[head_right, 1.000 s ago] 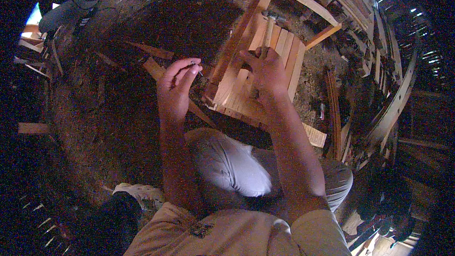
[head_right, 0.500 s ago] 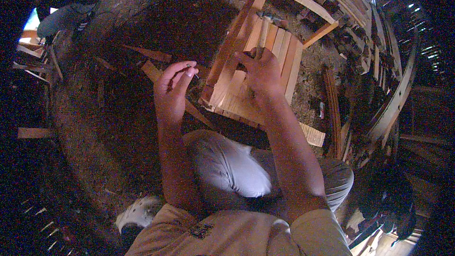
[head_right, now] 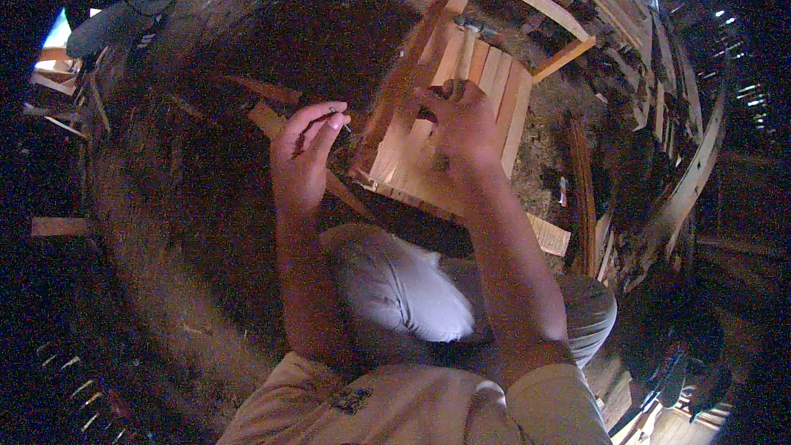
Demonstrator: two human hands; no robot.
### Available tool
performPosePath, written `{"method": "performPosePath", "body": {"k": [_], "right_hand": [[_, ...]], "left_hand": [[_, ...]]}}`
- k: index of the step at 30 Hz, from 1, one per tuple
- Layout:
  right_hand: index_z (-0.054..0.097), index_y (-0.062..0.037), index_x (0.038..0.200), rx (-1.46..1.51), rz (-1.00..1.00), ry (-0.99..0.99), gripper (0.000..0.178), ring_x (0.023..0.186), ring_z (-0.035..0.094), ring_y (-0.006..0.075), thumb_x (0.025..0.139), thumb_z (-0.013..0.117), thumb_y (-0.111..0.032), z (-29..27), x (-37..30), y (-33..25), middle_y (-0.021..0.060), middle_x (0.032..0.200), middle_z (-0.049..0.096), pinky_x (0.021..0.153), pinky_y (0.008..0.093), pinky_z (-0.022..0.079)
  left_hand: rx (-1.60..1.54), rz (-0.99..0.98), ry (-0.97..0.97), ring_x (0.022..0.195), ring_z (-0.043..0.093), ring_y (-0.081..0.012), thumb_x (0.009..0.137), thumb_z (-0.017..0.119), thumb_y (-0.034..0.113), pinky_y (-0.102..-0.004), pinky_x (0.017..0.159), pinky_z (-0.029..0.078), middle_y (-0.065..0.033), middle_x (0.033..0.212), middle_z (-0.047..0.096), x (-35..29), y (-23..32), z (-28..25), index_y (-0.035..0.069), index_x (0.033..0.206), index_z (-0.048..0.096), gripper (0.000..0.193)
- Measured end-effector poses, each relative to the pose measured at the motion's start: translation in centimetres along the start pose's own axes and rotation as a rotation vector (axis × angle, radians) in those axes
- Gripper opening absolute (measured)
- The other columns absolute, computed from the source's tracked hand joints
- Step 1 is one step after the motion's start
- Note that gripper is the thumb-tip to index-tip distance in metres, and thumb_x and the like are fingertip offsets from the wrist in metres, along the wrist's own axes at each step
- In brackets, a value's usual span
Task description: The person assembles a wooden frame by hammering nails into the joints. They adjust the frame and continue hammering to secure the pieces together.
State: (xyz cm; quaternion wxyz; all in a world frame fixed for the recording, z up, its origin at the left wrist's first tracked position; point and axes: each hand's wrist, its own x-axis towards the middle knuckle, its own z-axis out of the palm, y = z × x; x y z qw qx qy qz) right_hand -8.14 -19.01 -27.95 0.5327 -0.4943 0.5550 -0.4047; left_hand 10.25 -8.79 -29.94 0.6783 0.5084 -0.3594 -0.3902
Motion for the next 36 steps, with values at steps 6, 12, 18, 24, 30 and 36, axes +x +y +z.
{"method": "performPosePath", "body": {"k": [6, 12, 18, 24, 30, 36], "right_hand": [[0.054, -0.0060, 0.085, 0.017, 0.022, 0.018, 0.023, 0.080, 0.068, 0.0193, 0.089, 0.076, -0.014, 0.6, -0.6, -0.7, 0.0061, 0.082, 0.063, 0.074, 0.0348, 0.055], [0.054, -0.0066, 0.084, 0.003, -0.011, 0.026, 0.024, 0.077, 0.067, 0.0186, 0.088, 0.077, -0.013, 0.0, -0.2, -0.4, 0.0067, 0.084, 0.065, 0.073, 0.0338, 0.054], [0.058, -0.0032, 0.090, 0.103, 0.006, 0.016, 0.022, 0.080, 0.070, 0.0213, 0.088, 0.077, -0.014, -0.1, -0.3, -0.3, 0.0096, 0.088, 0.067, 0.076, 0.0332, 0.056], [0.060, 0.0023, 0.098, 0.025, -0.027, -0.013, 0.023, 0.082, 0.071, 0.0226, 0.090, 0.074, -0.014, -0.2, -0.5, -0.3, 0.0110, 0.088, 0.068, 0.075, 0.0335, 0.057], [0.059, -0.0017, 0.099, -0.099, 0.083, 0.002, 0.022, 0.089, 0.066, 0.0165, 0.090, 0.075, -0.013, -0.3, -0.3, -0.8, 0.0053, 0.093, 0.063, 0.082, 0.0310, 0.058], [0.063, 0.0002, 0.104, -0.112, 0.009, -0.058, 0.027, 0.087, 0.067, 0.0175, 0.090, 0.076, -0.018, -0.6, 0.6, 0.1, 0.0055, 0.094, 0.067, 0.082, 0.0323, 0.056]], "left_hand": [[-0.040, 0.003, 0.007, 0.091, 0.066, -0.0116, 0.096, 0.068, 0.006, -0.0257, 0.082, 0.052, -0.0080, 0.102, 0.072, -0.1, 0.1, -0.1, -0.002, 0.111, 0.069, 0.017], [-0.044, -0.011, -0.010, 0.092, 0.066, -0.0104, 0.096, 0.067, 0.006, -0.0246, 0.081, 0.052, -0.0084, 0.104, 0.072, 0.0, -0.1, 0.1, -0.003, 0.111, 0.069, 0.017], [-0.054, 0.008, -0.048, 0.092, 0.066, -0.0114, 0.094, 0.069, 0.006, -0.0258, 0.081, 0.052, -0.0077, 0.104, 0.072, -0.1, 0.5, 0.3, -0.001, 0.109, 0.071, 0.017], [0.111, 0.167, -0.242, 0.097, 0.066, -0.0144, 0.087, 0.072, 0.001, -0.0296, 0.085, 0.052, -0.0051, 0.098, 0.072, -0.4, 0.4, 0.0, 0.003, 0.105, 0.076, 0.019], [0.051, 0.044, -0.296, 0.099, 0.067, -0.0172, 0.083, 0.071, -0.003, -0.0317, 0.089, 0.052, -0.0080, 0.099, 0.072, -1.3, 0.9, 0.4, 0.004, 0.106, 0.077, 0.025], [0.132, 0.107, -0.336, 0.100, 0.068, -0.0185, 0.080, 0.071, -0.005, -0.0330, 0.090, 0.053, -0.0090, 0.103, 0.073, -1.2, 0.3, 0.4, 0.005, 0.105, 0.077, 0.028]]}}
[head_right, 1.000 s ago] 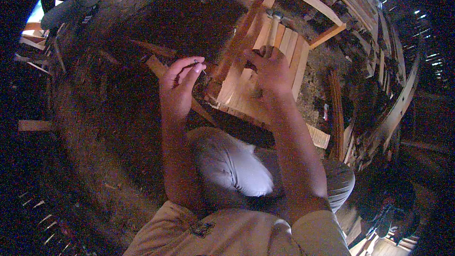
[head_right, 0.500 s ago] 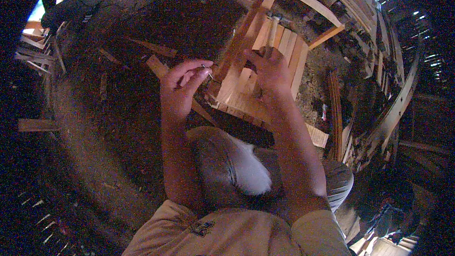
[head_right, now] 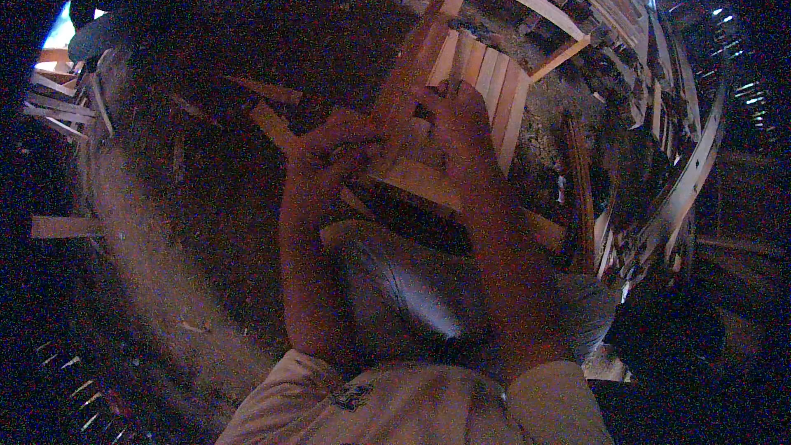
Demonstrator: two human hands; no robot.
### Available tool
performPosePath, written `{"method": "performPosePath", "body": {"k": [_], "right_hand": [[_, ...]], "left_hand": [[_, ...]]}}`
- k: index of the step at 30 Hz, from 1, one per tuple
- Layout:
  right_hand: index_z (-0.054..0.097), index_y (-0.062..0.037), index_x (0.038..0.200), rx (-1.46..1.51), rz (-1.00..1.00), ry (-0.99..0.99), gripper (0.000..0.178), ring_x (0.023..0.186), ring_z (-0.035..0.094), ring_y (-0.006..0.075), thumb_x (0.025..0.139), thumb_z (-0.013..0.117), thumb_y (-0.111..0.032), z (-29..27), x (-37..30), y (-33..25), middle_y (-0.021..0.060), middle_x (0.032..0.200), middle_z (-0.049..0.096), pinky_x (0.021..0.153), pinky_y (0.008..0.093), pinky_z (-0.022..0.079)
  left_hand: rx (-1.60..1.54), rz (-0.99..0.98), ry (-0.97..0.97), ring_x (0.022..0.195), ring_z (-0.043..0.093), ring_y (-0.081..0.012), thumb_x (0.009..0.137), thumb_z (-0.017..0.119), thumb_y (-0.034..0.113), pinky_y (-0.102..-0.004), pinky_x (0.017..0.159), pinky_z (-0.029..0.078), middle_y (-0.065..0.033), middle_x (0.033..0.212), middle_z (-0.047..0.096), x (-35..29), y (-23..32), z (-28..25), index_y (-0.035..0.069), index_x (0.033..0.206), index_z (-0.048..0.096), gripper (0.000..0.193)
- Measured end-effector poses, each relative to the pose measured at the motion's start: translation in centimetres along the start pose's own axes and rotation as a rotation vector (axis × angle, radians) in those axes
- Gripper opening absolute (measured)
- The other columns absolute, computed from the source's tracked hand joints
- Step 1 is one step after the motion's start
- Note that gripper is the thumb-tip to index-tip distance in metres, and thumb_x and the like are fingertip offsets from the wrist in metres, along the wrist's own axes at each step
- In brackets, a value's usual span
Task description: The person assembles a wooden frame by hammering nails into the joints. They adjust the frame and continue hammering to secure the pieces together.
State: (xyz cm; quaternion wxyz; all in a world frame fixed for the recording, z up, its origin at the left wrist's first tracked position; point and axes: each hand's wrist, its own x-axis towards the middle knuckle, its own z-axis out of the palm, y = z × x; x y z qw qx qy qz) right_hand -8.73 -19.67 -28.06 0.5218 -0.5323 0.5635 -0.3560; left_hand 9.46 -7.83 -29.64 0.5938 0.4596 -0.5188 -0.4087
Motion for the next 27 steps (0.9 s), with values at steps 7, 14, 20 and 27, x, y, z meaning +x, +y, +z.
{"method": "performPosePath", "body": {"k": [7, 14, 20, 27], "right_hand": [[0.065, -0.0041, 0.112, -0.098, -0.040, 0.076, 0.031, 0.089, 0.067, 0.0173, 0.088, 0.077, -0.020, -0.1, -0.3, -0.1, 0.0036, 0.097, 0.069, 0.084, 0.0338, 0.052], [0.065, -0.0040, 0.116, -0.041, -0.075, 0.076, 0.038, 0.093, 0.067, 0.0182, 0.084, 0.079, -0.018, 0.1, 0.2, 0.3, 0.0059, 0.101, 0.069, 0.085, 0.0344, 0.052], [0.063, -0.0051, 0.111, -0.136, -0.092, 0.102, 0.035, 0.092, 0.066, 0.0185, 0.084, 0.080, -0.018, 0.4, -0.6, -0.2, 0.0052, 0.099, 0.067, 0.083, 0.0343, 0.052], [0.056, -0.0102, 0.097, -0.016, -0.079, 0.116, 0.029, 0.087, 0.061, 0.0158, 0.085, 0.081, -0.019, 0.1, -0.1, 0.4, 0.0011, 0.092, 0.061, 0.080, 0.0319, 0.048]], "left_hand": [[0.020, -0.165, -0.022, 0.094, 0.069, -0.0203, 0.084, 0.076, 0.003, -0.0326, 0.084, 0.055, -0.0103, 0.100, 0.074, 0.1, 2.3, 0.1, 0.004, 0.103, 0.077, 0.019], [0.082, -0.075, -0.006, 0.088, 0.069, -0.0203, 0.084, 0.076, 0.006, -0.0328, 0.079, 0.054, -0.0100, 0.095, 0.073, 0.5, 2.7, -0.1, 0.004, 0.101, 0.077, 0.017], [0.112, -0.023, -0.007, 0.087, 0.069, -0.0224, 0.083, 0.075, 0.009, -0.0342, 0.078, 0.052, -0.0126, 0.091, 0.073, 0.7, 2.1, -0.2, 0.002, 0.101, 0.076, 0.018], [0.165, 0.019, -0.020, 0.085, 0.070, -0.0244, 0.084, 0.072, 0.010, -0.0342, 0.077, 0.052, -0.0125, 0.091, 0.073, 1.0, 2.2, -0.2, 0.002, 0.100, 0.075, 0.018]]}}
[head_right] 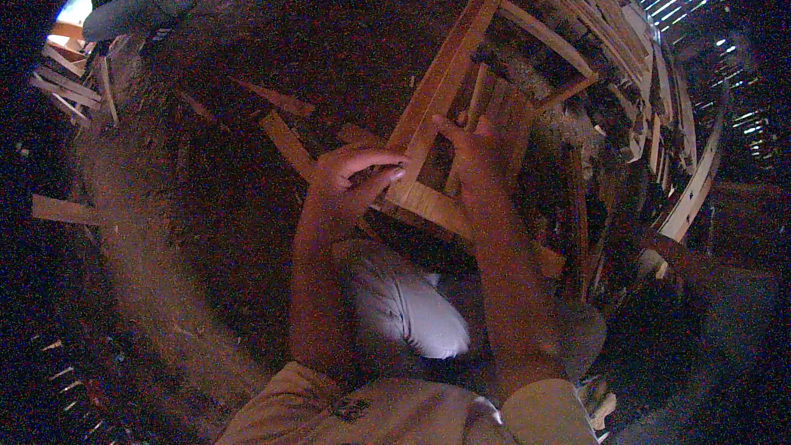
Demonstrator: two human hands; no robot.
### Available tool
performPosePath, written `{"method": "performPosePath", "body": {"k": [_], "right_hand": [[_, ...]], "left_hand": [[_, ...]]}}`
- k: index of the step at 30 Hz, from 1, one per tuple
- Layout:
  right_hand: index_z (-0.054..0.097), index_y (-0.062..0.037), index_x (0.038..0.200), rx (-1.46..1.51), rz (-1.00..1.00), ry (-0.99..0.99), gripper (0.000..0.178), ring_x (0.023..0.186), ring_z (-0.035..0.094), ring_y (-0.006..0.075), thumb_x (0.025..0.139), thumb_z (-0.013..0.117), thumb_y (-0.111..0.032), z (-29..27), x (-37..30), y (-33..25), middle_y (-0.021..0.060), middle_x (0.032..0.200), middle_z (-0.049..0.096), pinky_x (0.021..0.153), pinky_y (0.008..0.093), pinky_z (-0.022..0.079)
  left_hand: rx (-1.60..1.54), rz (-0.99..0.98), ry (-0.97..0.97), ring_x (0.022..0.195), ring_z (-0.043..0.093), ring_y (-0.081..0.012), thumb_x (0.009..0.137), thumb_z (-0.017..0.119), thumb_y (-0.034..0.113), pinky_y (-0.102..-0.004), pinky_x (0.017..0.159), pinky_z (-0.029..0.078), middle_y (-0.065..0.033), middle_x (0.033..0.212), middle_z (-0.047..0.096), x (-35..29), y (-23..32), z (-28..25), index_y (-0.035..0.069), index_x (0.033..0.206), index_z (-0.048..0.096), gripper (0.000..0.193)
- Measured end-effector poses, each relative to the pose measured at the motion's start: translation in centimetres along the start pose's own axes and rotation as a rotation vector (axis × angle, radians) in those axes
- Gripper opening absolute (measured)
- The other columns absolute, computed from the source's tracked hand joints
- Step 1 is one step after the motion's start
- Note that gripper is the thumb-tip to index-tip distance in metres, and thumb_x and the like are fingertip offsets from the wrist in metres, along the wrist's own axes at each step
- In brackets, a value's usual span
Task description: The person assembles a wooden frame by hammering nails into the joints. They adjust the frame and continue hammering to secure the pieces together.
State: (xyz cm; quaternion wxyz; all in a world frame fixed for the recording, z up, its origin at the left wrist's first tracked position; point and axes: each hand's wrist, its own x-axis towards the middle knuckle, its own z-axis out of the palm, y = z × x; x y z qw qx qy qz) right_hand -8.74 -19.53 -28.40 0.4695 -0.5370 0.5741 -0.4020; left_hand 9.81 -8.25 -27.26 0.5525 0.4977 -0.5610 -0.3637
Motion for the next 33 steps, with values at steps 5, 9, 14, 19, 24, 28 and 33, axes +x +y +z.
{"method": "performPosePath", "body": {"k": [5, 9, 14, 19, 24, 28, 33], "right_hand": [[0.055, -0.0116, 0.095, 0.048, 0.079, 0.003, 0.030, 0.089, 0.059, 0.0146, 0.084, 0.082, -0.019, 0.5, -1.2, -2.0, 0.0000, 0.092, 0.061, 0.081, 0.0313, 0.047], [0.057, -0.0058, 0.106, -0.018, 0.088, -0.001, 0.040, 0.088, 0.058, 0.0182, 0.083, 0.084, -0.024, 0.0, -1.0, -1.6, 0.0043, 0.093, 0.061, 0.078, 0.0343, 0.048], [0.058, -0.0063, 0.104, 0.027, 0.064, -0.015, 0.038, 0.087, 0.058, 0.0173, 0.082, 0.084, -0.023, -0.1, -0.7, -0.9, 0.0033, 0.090, 0.062, 0.077, 0.0338, 0.048], [0.058, -0.0074, 0.103, 0.142, 0.052, -0.048, 0.035, 0.086, 0.057, 0.0161, 0.083, 0.084, -0.020, 0.1, -1.0, -1.1, 0.0022, 0.090, 0.061, 0.076, 0.0333, 0.047], [0.057, -0.0078, 0.102, 0.082, 0.026, -0.036, 0.034, 0.084, 0.057, 0.0158, 0.084, 0.083, -0.019, 0.1, -1.1, -1.2, 0.0015, 0.090, 0.060, 0.076, 0.0333, 0.047], [0.058, -0.0077, 0.101, 0.015, 0.057, -0.020, 0.032, 0.086, 0.057, 0.0165, 0.084, 0.083, -0.020, 0.4, -1.1, -1.5, 0.0027, 0.091, 0.061, 0.076, 0.0335, 0.047], [0.060, -0.0088, 0.096, -0.032, 0.164, -0.008, 0.027, 0.092, 0.054, 0.0118, 0.084, 0.081, -0.022, 0.2, -2.4, -4.1, -0.0007, 0.093, 0.060, 0.083, 0.0336, 0.044]], "left_hand": [[0.032, 0.062, 0.022, 0.082, 0.070, -0.0226, 0.084, 0.071, 0.008, -0.0331, 0.074, 0.052, -0.0120, 0.089, 0.073, 0.0, -0.3, 0.1, 0.002, 0.100, 0.075, 0.017], [0.004, 0.009, -0.023, 0.085, 0.071, -0.0209, 0.086, 0.072, 0.008, -0.0325, 0.077, 0.054, -0.0126, 0.093, 0.075, 0.0, 0.4, -0.1, 0.000, 0.099, 0.075, 0.016], [-0.002, -0.014, -0.022, 0.088, 0.072, -0.0214, 0.087, 0.072, 0.007, -0.0332, 0.079, 0.055, -0.0123, 0.095, 0.076, -0.2, 0.2, -0.1, 0.000, 0.100, 0.076, 0.016], [-0.003, 0.002, -0.028, 0.086, 0.071, -0.0182, 0.088, 0.072, 0.009, -0.0311, 0.076, 0.055, -0.0118, 0.096, 0.076, -0.2, -0.1, 0.0, 0.000, 0.100, 0.076, 0.015], [-0.001, 0.002, -0.019, 0.083, 0.070, -0.0167, 0.088, 0.072, 0.009, -0.0300, 0.073, 0.053, -0.0107, 0.093, 0.075, -0.4, -0.1, -0.1, 0.000, 0.099, 0.075, 0.014], [0.023, -0.010, -0.026, 0.081, 0.070, -0.0196, 0.087, 0.070, 0.005, -0.0315, 0.073, 0.053, -0.0113, 0.089, 0.074, -0.3, -0.1, -0.3, 0.000, 0.098, 0.074, 0.013], [0.020, 0.001, -0.026, 0.087, 0.070, -0.0195, 0.089, 0.071, 0.011, -0.0316, 0.080, 0.054, -0.0108, 0.094, 0.074, 0.0, -0.2, 0.2, 0.001, 0.101, 0.075, 0.016]]}}
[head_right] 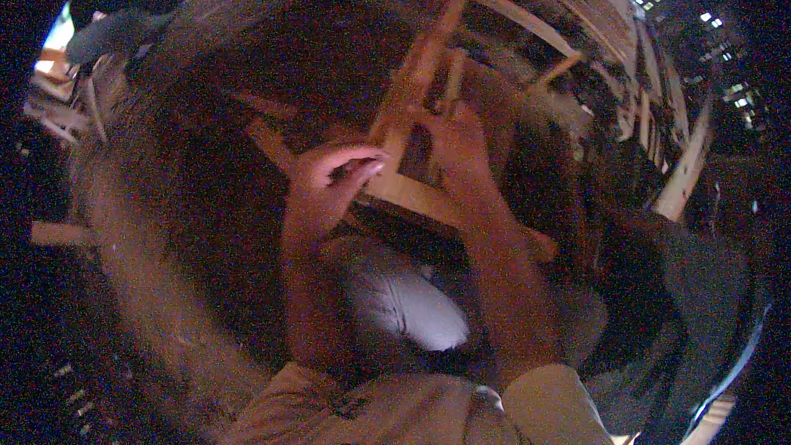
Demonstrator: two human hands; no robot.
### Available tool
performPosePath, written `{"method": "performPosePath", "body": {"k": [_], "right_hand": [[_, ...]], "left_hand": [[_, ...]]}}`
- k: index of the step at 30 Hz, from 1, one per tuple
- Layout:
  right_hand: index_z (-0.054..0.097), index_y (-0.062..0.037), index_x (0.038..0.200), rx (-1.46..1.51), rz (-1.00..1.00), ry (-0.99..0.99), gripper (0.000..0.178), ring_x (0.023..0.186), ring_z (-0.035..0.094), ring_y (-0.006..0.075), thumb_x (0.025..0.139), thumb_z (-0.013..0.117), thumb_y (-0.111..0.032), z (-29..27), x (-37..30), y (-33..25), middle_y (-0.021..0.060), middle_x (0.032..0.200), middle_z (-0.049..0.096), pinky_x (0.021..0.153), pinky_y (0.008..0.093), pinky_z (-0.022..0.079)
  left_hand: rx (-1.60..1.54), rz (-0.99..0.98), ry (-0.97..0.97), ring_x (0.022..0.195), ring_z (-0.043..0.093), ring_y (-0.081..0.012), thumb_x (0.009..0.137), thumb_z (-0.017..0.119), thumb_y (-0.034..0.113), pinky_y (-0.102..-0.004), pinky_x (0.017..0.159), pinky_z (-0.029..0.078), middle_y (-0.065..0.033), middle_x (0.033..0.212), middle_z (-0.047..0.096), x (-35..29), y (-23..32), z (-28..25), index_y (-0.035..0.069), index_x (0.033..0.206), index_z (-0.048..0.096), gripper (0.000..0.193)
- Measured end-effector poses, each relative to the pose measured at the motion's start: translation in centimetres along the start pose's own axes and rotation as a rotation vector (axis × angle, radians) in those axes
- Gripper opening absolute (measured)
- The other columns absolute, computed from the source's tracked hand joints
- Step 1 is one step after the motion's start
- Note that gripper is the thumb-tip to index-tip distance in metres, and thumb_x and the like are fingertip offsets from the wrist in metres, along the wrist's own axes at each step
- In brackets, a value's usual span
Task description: The person assembles a wooden frame by hammering nails into the joints. They adjust the frame and continue hammering to secure the pieces together.
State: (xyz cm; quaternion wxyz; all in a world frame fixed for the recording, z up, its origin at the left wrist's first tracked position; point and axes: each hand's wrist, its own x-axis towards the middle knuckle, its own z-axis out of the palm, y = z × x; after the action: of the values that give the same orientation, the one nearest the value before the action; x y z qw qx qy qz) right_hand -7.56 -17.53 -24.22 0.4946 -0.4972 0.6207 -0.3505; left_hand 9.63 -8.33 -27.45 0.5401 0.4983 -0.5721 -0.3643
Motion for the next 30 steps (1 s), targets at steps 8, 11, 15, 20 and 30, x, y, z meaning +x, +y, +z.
{"method": "performPosePath", "body": {"k": [8, 11, 15, 20, 30], "right_hand": [[0.063, 0.0028, 0.105, -0.255, -0.184, 0.079, 0.051, 0.088, 0.061, 0.0199, 0.078, 0.086, -0.034, 0.3, 2.6, 2.6, 0.0097, 0.093, 0.065, 0.080, 0.0376, 0.051], [0.061, 0.0014, 0.101, -0.035, -0.073, -0.012, 0.044, 0.086, 0.062, 0.0186, 0.078, 0.086, -0.026, 0.5, 2.9, 3.0, 0.0091, 0.091, 0.065, 0.077, 0.0381, 0.051], [0.061, 0.0013, 0.098, -0.116, -0.105, 0.055, 0.038, 0.082, 0.064, 0.0216, 0.079, 0.084, -0.022, 0.7, 3.3, 4.5, 0.0118, 0.088, 0.066, 0.075, 0.0393, 0.052], [0.065, 0.0023, 0.097, -0.175, -0.131, 0.027, 0.038, 0.081, 0.065, 0.0243, 0.077, 0.085, -0.024, 0.5, 3.0, 3.0, 0.0151, 0.089, 0.068, 0.077, 0.0392, 0.053], [0.064, 0.0000, 0.100, -0.219, -0.185, 0.062, 0.041, 0.079, 0.061, 0.0208, 0.078, 0.085, -0.027, -0.1, 3.7, 2.3, 0.0107, 0.087, 0.067, 0.071, 0.0388, 0.050]], "left_hand": [[0.135, -0.004, 0.025, 0.089, 0.068, -0.0188, 0.088, 0.071, 0.003, -0.0314, 0.082, 0.053, -0.0111, 0.095, 0.073, -0.1, 0.9, 0.3, -0.002, 0.099, 0.073, 0.012], [0.169, -0.130, 0.068, 0.090, 0.067, -0.0172, 0.090, 0.069, 0.002, -0.0310, 0.083, 0.052, -0.0094, 0.095, 0.072, -0.9, 2.0, 1.3, -0.002, 0.101, 0.071, 0.012], [0.202, -0.074, 0.070, 0.092, 0.066, -0.0161, 0.092, 0.068, 0.002, -0.0313, 0.085, 0.052, -0.0086, 0.096, 0.072, -1.5, 2.2, 1.5, -0.002, 0.102, 0.070, 0.011], [0.230, -0.063, 0.050, 0.093, 0.067, -0.0164, 0.093, 0.068, 0.004, -0.0323, 0.087, 0.052, -0.0095, 0.099, 0.073, -1.1, 2.3, 1.1, -0.002, 0.101, 0.070, 0.011], [0.369, 0.059, 0.030, 0.089, 0.071, -0.0252, 0.088, 0.072, 0.007, -0.0338, 0.081, 0.053, -0.0147, 0.095, 0.074, 0.5, 3.9, 0.9, -0.001, 0.096, 0.070, 0.011]]}}
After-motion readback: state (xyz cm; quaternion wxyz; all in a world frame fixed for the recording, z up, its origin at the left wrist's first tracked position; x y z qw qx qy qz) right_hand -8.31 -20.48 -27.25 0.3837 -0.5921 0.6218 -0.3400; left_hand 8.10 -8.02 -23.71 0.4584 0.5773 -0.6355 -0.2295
